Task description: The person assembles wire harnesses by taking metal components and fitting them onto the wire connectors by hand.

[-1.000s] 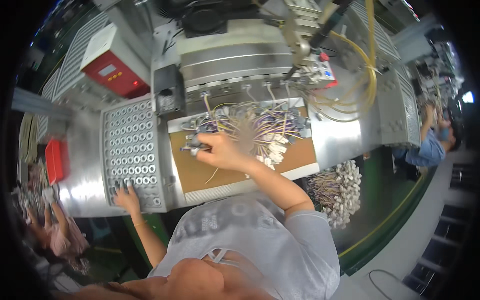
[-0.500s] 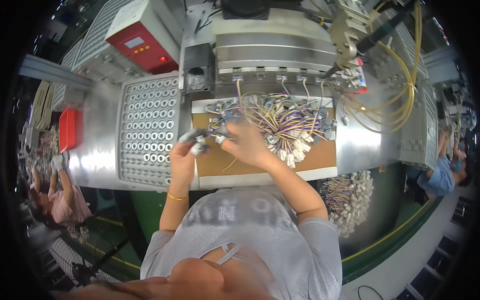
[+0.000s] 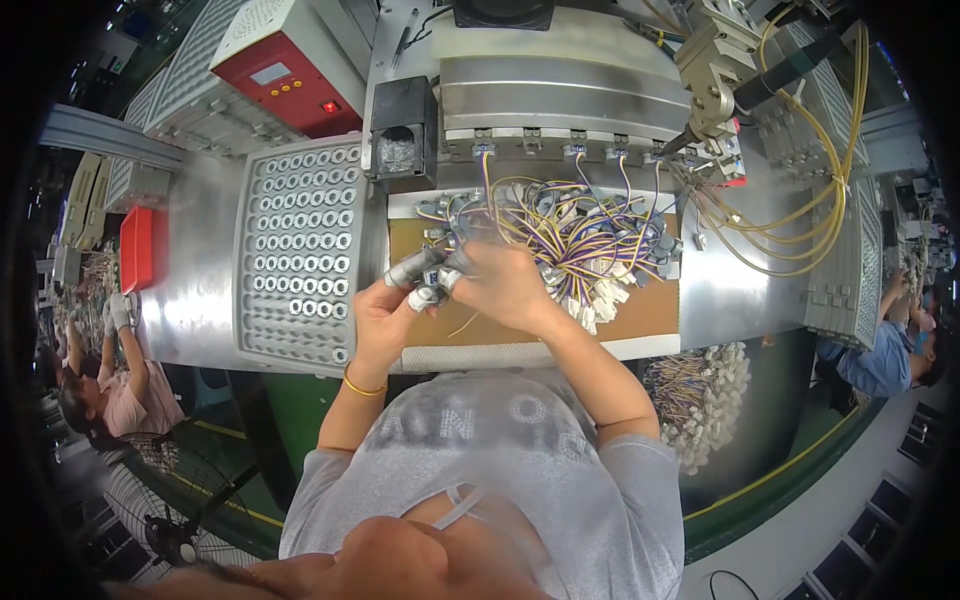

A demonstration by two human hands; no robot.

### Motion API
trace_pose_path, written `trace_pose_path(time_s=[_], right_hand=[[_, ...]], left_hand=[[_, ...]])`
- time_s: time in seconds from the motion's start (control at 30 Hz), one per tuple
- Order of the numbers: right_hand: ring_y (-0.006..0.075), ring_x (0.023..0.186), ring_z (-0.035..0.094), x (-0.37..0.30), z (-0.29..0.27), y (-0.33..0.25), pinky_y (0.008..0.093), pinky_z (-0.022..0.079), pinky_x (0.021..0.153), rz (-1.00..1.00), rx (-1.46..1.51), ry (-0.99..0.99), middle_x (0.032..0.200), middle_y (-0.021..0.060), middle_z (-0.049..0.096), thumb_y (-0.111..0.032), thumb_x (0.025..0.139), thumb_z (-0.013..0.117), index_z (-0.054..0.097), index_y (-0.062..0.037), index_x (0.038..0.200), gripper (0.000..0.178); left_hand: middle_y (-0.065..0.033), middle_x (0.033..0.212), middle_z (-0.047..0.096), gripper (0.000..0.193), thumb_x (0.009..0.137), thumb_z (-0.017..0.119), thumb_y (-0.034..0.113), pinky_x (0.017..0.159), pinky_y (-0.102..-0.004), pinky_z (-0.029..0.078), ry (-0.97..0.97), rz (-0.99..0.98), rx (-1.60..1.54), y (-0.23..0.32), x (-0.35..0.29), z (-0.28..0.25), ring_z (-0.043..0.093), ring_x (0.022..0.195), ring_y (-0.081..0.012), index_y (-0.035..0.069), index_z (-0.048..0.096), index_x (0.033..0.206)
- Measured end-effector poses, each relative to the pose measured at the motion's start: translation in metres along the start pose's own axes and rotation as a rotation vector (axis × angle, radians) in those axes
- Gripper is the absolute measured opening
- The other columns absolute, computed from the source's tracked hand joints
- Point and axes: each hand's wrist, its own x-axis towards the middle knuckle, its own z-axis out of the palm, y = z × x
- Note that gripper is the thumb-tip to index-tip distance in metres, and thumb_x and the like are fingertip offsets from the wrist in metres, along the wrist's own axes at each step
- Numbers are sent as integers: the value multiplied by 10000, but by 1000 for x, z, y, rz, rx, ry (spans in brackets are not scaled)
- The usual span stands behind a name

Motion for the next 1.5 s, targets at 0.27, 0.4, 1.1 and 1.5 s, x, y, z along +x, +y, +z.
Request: trace_pose_path(time_s=[0.27,0.4,1.1,1.5], right_hand=[[53,602,489,-3,0,-2,214,394,504,23,-127,-107,666,30,561,-92,701,582,566,4,805,143],[74,520,405,-1,14,0,258,353,467,11,114,-5,561,46,456,-118,714,579,495,2,727,147],[103,382,457,44,-37,17,218,358,356,100,510,738,615,49,540,-38,777,499,512,-6,684,100],[154,434,527,44,-38,22,248,424,391,29,363,760,686,88,567,-37,773,475,469,3,693,90]], left_hand=[[-77,918,606,234,782,581,9,678,-233,458,75,121,153,-8,8,5,573,792,-133,-41,579,1010],[-58,811,589,187,822,533,45,477,-205,396,226,-134,-228,-9,9,6,538,627,-107,-19,565,994],[-108,627,560,223,691,644,59,531,-291,415,-133,282,977,-59,-5,0,516,538,-220,33,628,912],[-60,621,559,206,675,653,-20,474,-239,357,240,385,959,3,-8,-42,472,515,-118,3,635,880]])
